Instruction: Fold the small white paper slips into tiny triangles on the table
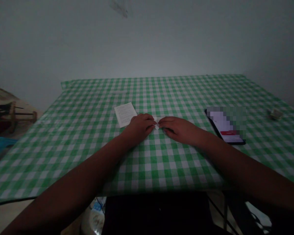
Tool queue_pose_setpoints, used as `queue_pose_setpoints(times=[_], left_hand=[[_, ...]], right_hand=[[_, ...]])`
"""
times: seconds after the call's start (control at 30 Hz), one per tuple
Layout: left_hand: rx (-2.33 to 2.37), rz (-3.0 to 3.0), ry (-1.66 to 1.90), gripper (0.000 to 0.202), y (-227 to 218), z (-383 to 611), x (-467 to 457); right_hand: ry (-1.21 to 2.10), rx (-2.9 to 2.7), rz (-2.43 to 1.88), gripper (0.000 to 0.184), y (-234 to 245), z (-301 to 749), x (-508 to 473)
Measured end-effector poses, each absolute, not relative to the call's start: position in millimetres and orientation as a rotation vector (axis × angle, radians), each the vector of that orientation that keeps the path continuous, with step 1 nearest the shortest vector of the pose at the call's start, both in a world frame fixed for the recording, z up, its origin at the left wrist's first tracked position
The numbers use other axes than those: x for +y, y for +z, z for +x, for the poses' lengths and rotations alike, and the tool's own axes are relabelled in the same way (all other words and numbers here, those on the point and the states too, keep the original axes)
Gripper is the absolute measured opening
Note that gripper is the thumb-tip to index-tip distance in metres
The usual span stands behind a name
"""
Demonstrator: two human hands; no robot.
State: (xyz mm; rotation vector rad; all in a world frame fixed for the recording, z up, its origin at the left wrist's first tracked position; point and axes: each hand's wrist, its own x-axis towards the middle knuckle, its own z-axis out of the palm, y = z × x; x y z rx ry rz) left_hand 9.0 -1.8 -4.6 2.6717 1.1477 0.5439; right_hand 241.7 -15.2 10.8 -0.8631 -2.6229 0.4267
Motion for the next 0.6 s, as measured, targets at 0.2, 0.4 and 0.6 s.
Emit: queue_pose_setpoints(times=[0.2,0.4,0.6], left_hand=[[1.171,2.646,0.555,0.021,-3.4,10.2,-2.1],[1.177,2.662,0.590,0.021,-7.7,9.6,-0.8],[1.212,2.649,0.577,0.022,-6.9,10.6,-2.6]], right_hand=[[0.419,-2.629,-0.852,0.028,10.0,241.6,-13.6],[0.443,-2.627,-0.844,0.031,8.6,243.9,-11.7],[0.440,-2.616,-0.857,0.031,8.9,245.5,-11.8]])
